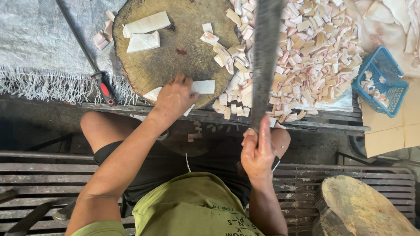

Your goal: The person cuts folded sheets of pork skin into small cubes using a large knife on a round wooden cutting board. The cut pieces accumulate on a nearby cloth, and the person occasionally gathers and repositions the pile.

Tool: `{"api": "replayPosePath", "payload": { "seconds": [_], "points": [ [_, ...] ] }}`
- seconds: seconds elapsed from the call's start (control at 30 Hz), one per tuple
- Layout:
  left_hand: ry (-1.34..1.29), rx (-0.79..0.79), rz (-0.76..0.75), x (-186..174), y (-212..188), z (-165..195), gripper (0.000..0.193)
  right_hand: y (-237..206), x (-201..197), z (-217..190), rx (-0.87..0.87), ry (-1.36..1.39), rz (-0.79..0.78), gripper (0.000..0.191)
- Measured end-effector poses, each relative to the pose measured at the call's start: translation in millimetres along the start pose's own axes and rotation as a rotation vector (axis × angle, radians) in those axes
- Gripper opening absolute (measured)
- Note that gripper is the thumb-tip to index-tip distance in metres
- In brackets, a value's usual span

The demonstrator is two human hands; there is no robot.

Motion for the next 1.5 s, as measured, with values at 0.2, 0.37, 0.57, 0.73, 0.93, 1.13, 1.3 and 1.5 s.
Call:
{"api": "replayPosePath", "payload": {
  "seconds": [0.2,0.37,0.57,0.73,0.93,1.13,1.3,1.5],
  "points": [
    [-0.097,-0.026,0.034,-4.8,1.3,4.7,0.034,-5.0,56.1,-7.4,-0.074,-0.286,-0.255,0.075],
    [-0.149,-0.025,-0.014,-9.9,2.0,2.9,0.034,-3.4,40.1,-3.2,-0.045,-0.254,-0.231,0.068],
    [-0.217,-0.027,-0.003,-8.8,-1.8,3.7,0.028,-3.6,17.0,-9.3,-0.065,-0.061,0.015,0.06],
    [-0.191,-0.043,-0.031,-3.1,-0.6,3.6,0.026,-4.2,64.5,-3.7,-0.054,-0.291,-0.394,0.072],
    [-0.193,-0.022,0.015,-0.9,4.5,7.0,0.029,-2.3,17.9,-9.5,-0.063,-0.128,-0.097,0.063],
    [-0.172,-0.028,0.031,1.8,3.8,7.5,0.025,-16.5,62.6,-3.7,-0.095,-0.355,-0.351,0.069],
    [-0.176,-0.018,0.018,2.4,4.6,9.0,0.027,-12.4,36.3,-5.2,-0.028,-0.207,-0.268,0.068],
    [-0.25,-0.076,-0.009,-20.8,-4.0,6.0,0.042,-13.6,33.1,-22.4,-0.123,-0.112,-0.131,0.067]
  ]
}}
Point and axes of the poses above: each hand's wrist, its own y-axis towards the middle knuckle, its own x-axis out of the palm, z = x × y, the point moved 7 cm from there along y, towards the middle knuckle, and after that the axes turned 3 degrees about z, right-handed, at the moved point
